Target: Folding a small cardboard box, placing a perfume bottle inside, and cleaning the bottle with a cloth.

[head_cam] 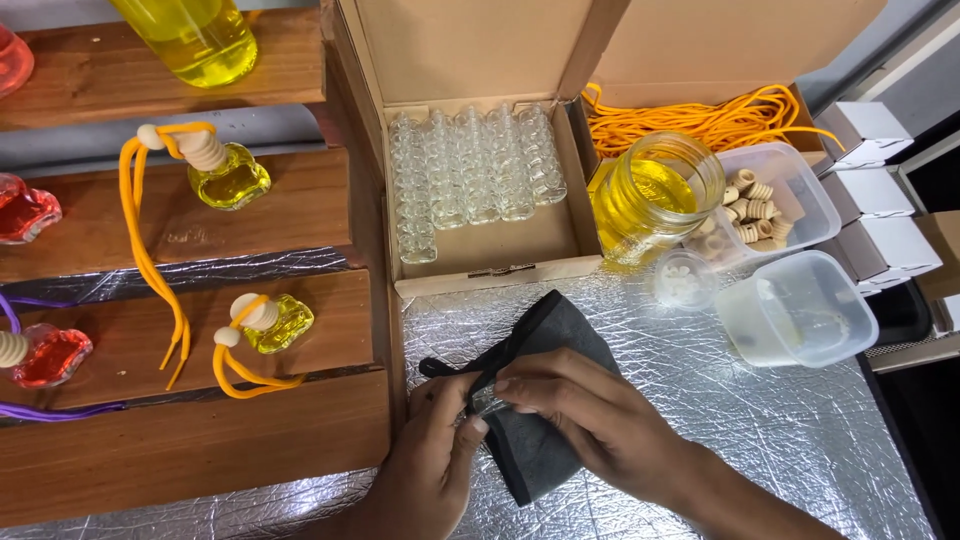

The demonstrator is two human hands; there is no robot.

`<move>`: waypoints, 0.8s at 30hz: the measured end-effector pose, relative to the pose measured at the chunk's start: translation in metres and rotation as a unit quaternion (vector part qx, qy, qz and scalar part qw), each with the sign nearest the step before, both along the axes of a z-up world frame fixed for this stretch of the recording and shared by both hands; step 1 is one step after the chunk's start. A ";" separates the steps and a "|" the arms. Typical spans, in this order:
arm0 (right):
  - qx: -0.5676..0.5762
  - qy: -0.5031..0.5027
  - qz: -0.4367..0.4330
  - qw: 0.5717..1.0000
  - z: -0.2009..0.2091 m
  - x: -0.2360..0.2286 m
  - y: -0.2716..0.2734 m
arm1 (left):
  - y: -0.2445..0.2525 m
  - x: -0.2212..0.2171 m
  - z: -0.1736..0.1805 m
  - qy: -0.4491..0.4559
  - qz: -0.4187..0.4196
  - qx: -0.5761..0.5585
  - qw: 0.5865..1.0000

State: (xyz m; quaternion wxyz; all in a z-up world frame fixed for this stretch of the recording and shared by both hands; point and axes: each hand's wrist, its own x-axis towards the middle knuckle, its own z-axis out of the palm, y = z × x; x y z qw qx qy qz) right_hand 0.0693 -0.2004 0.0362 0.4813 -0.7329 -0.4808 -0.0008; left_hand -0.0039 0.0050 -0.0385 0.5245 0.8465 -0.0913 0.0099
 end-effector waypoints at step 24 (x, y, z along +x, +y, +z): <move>-0.038 -0.083 0.009 0.996 -0.003 0.005 -0.002 | 0.002 0.001 0.005 0.003 -0.024 0.006 1.000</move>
